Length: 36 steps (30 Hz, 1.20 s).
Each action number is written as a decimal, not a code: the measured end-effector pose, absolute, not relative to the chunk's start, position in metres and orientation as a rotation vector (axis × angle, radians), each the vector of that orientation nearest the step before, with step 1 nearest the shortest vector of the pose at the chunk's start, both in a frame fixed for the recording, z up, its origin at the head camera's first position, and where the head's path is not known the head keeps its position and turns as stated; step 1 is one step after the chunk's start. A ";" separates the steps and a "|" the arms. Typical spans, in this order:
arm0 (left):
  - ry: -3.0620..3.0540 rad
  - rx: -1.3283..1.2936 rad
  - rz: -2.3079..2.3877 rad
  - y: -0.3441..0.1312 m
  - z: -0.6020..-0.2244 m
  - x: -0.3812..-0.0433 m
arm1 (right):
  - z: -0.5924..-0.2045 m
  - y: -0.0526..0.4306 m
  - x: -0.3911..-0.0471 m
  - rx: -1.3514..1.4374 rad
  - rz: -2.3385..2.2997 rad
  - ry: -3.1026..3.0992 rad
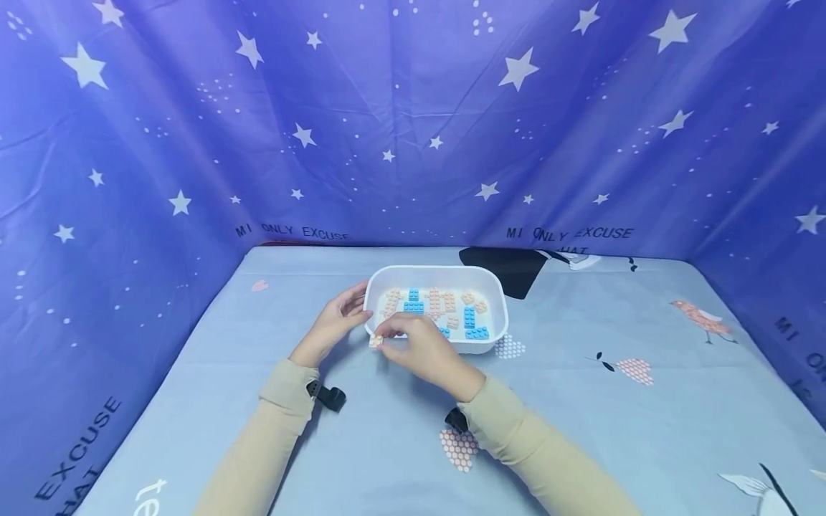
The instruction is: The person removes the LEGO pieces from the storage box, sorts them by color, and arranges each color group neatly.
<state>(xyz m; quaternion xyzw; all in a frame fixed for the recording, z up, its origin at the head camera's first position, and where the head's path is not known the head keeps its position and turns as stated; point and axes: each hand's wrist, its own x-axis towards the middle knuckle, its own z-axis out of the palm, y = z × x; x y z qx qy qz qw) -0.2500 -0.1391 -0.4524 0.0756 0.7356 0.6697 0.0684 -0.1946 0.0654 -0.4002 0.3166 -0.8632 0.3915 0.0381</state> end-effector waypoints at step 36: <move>2.208 0.259 2.028 -0.140 -0.452 -0.249 | -0.443 0.046 -0.178 1.042 1.296 -2.806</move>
